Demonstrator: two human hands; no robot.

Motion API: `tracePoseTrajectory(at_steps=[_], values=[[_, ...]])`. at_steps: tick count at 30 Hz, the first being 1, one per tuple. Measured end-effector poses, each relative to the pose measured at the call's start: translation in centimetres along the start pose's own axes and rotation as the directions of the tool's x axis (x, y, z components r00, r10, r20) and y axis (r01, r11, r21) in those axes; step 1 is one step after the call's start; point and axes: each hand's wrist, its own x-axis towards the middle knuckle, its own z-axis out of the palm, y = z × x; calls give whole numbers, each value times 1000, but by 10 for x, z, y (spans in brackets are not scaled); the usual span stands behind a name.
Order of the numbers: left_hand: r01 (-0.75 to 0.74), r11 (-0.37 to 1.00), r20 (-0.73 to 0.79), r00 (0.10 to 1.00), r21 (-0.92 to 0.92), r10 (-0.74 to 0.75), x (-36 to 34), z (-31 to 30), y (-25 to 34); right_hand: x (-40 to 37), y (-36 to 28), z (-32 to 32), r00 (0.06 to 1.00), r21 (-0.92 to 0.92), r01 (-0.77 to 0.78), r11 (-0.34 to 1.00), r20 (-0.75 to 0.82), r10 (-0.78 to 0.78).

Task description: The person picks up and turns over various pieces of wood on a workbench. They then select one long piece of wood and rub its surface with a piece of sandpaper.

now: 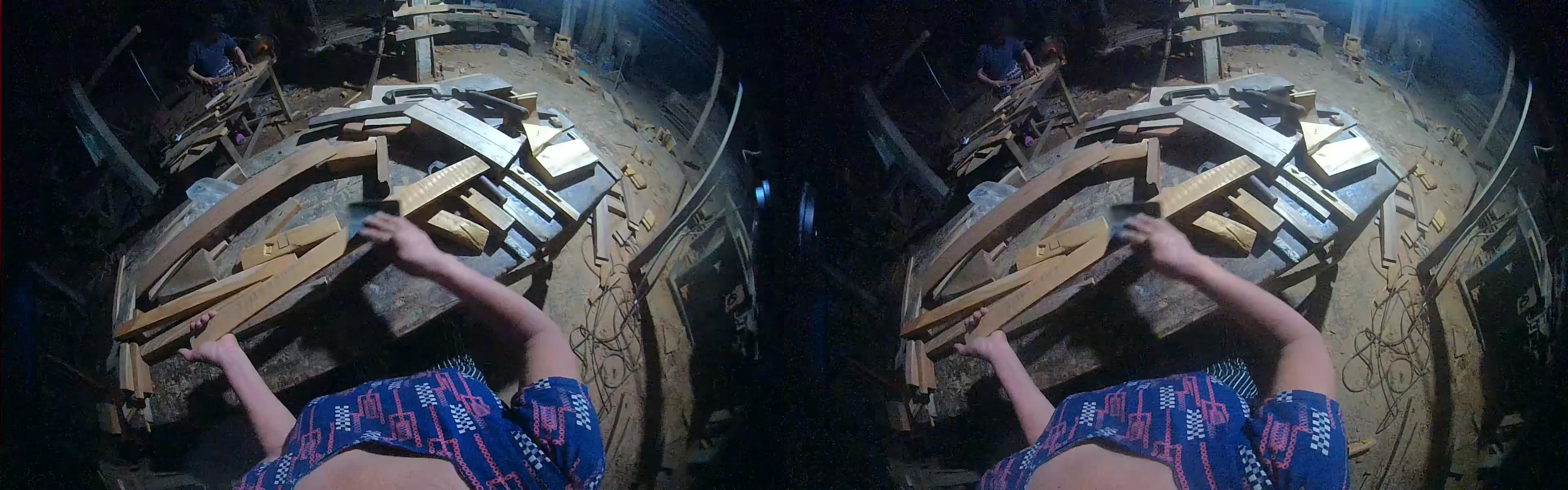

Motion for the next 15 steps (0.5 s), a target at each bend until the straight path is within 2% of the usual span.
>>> tracePoseTrajectory(at_steps=[1,2,4,6,7,9,11,12,13,15], values=[[-2,1000,1,1000,-3,2,1,0,-1,-2,29,-4,994,85,-85,993,-62,91],[-6,1000,-14,1000,17,6,1,1,-2,-2,42,-35,980,74,-198,977,-5,199],[-13,999,-27,1000,36,14,-1,3,-4,-38,167,-36,908,192,-322,927,-216,360],[21,1000,-1,1000,10,-21,-4,5,0,-46,194,-68,744,333,-607,721,-79,663],[14,1000,0,1000,11,-14,-5,7,-1,-40,173,-103,558,363,-799,479,152,816],[21,1000,83,996,-11,-20,-4,4,-2,-64,247,-79,709,58,-689,722,-151,689],[26,1000,150,988,-14,-24,5,-5,-3,-67,222,-70,741,-200,-643,739,-404,536],[3,1000,80,997,1,-3,6,-3,-4,-70,248,-58,750,-37,-626,779,-300,589],[47,998,112,993,-50,-41,0,0,-3,-73,274,-45,749,132,-621,773,-191,634],[-27,1000,27,999,2,27,-10,14,-2,-55,188,-56,810,-302,-573,762,-348,471]])
